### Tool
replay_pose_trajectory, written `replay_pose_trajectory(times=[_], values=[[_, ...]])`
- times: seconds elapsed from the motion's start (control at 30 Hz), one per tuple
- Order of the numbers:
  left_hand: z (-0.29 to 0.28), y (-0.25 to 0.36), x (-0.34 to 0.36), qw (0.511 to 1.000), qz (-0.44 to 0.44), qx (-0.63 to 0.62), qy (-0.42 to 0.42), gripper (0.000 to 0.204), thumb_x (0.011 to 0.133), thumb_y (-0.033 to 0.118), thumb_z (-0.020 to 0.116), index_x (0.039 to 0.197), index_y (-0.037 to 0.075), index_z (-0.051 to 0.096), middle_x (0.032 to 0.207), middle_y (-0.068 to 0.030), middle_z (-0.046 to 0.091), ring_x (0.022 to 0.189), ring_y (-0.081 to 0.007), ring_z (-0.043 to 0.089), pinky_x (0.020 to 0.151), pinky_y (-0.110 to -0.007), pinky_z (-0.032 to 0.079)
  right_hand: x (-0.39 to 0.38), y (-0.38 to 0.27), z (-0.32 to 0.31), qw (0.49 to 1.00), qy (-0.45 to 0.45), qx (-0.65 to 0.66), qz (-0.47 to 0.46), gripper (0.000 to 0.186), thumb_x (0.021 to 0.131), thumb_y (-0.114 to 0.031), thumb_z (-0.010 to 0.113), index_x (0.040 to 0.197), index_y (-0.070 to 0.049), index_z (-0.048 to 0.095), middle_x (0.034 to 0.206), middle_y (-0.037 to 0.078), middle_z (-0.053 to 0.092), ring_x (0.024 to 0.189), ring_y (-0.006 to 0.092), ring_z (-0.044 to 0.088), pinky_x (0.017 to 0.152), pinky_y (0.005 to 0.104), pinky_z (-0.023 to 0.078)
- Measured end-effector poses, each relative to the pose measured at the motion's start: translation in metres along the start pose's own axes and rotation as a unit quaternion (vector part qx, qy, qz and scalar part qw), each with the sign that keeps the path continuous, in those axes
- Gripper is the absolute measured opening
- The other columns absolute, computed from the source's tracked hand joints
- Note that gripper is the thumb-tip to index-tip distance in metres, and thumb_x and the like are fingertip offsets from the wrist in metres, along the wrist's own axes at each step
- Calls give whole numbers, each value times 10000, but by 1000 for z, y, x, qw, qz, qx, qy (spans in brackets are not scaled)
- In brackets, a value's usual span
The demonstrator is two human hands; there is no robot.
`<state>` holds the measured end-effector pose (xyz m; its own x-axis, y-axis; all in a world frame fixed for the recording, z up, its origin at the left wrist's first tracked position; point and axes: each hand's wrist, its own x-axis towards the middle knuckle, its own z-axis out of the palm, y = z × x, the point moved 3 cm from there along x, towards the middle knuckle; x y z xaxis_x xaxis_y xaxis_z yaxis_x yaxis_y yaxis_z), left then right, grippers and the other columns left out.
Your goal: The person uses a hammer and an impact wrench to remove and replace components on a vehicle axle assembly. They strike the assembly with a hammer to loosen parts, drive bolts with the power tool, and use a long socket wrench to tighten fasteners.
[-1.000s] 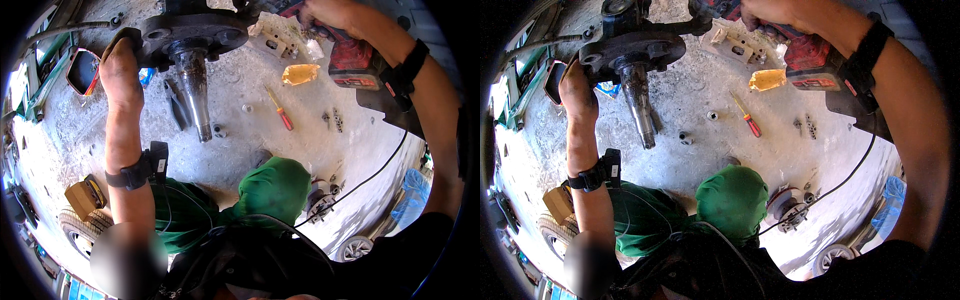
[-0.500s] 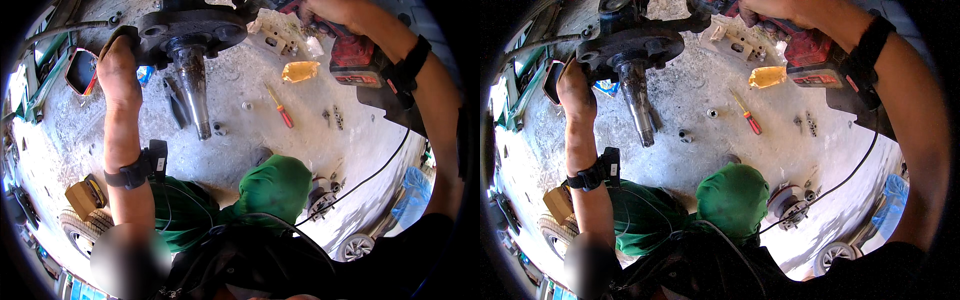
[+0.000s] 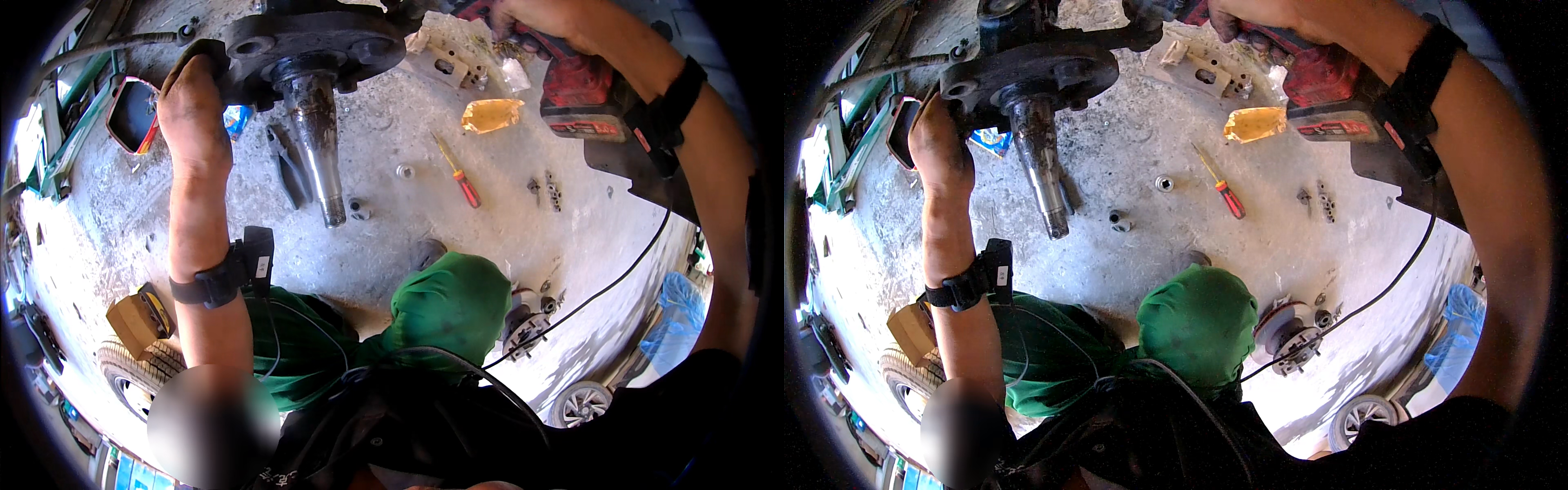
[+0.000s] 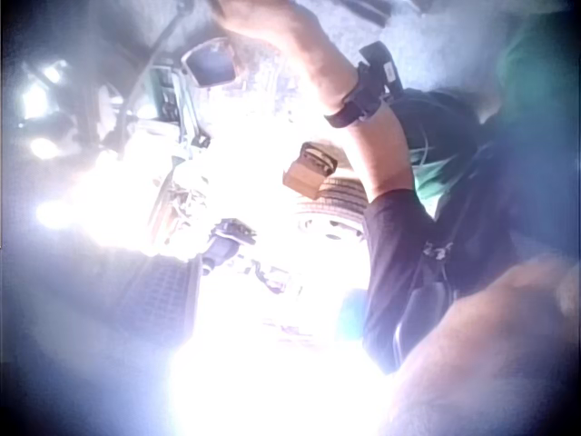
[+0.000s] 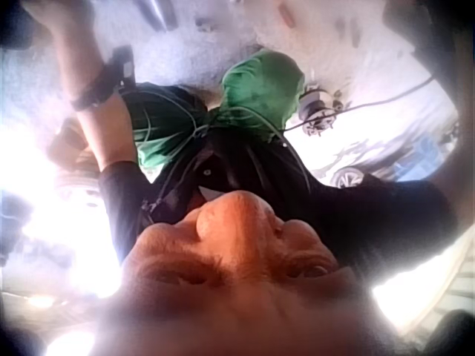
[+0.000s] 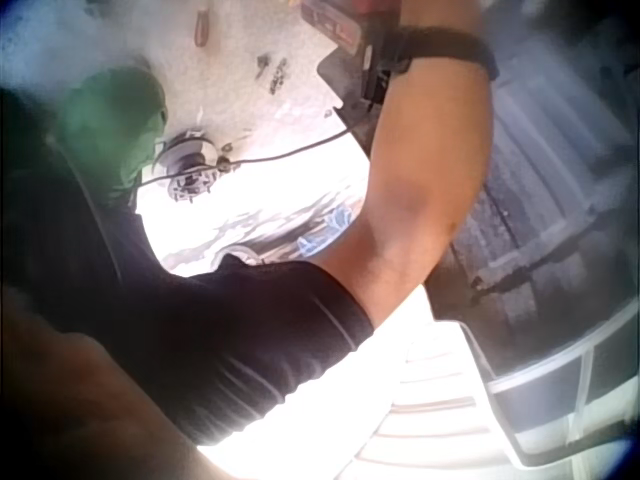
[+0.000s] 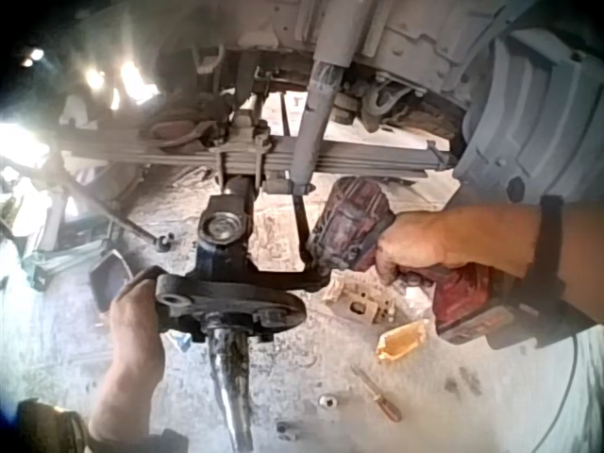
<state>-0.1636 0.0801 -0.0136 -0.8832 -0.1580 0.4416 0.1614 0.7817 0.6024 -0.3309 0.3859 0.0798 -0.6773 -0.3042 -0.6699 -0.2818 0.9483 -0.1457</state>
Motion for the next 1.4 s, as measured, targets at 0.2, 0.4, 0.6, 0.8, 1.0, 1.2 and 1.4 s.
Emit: replay_pose_trajectory(times=[0.2,0.4,0.6,0.8,1.0,1.2,1.4], values=[[-2,8,0,996,57,55,30,266,726,-74,555,971,11,614,879,-136,645,792,-277,632,694,-315,487,-1,-1,-1,1000,1,0,1,200,696,-158,657,829,-10,634,663,81,597,535,188,547,502,349,454],[-1,8,0,999,-20,31,-2,276,726,-87,545,974,12,611,888,-143,644,799,-277,638,692,-320,492,-2,-1,0,1000,0,1,3,206,697,-159,656,833,-8,632,664,81,595,533,188,545,499,350,454],[-2,8,-1,997,20,68,20,271,748,-77,541,996,8,613,908,-145,651,803,-266,642,700,-320,499,-2,-4,4,1000,2,1,0,211,697,-161,655,838,-6,630,665,82,594,530,189,543,496,350,453],[3,2,-1,981,-115,-150,38,291,747,-77,549,1018,8,610,926,-143,653,824,-261,644,717,-312,498,-8,-1,7,1000,2,1,14,216,698,-162,654,842,-3,628,667,82,592,527,189,540,494,351,453],[7,-6,1,990,-47,-136,5,275,781,-78,533,1036,1,597,967,-113,644,827,-189,626,733,-293,505,-13,-2,5,1000,-1,-2,22,221,699,-164,653,846,-1,626,668,82,590,524,189,538,491,352,452],[1,-1,-3,1000,-24,10,-13,245,879,14,445,1078,-18,584,975,-90,632,851,-147,598,783,-273,493,-4,-5,4,1000,-6,0,9,226,700,-166,652,850,1,624,669,83,589,521,189,536,488,353,452],[5,0,-1,982,-84,-172,-3,238,869,17,450,1051,-19,600,971,-91,637,826,-146,596,770,-267,490,-11,-5,6,1000,-3,6,22,231,701,-167,650,855,3,622,670,83,587,519,189,533,485,353,451]])
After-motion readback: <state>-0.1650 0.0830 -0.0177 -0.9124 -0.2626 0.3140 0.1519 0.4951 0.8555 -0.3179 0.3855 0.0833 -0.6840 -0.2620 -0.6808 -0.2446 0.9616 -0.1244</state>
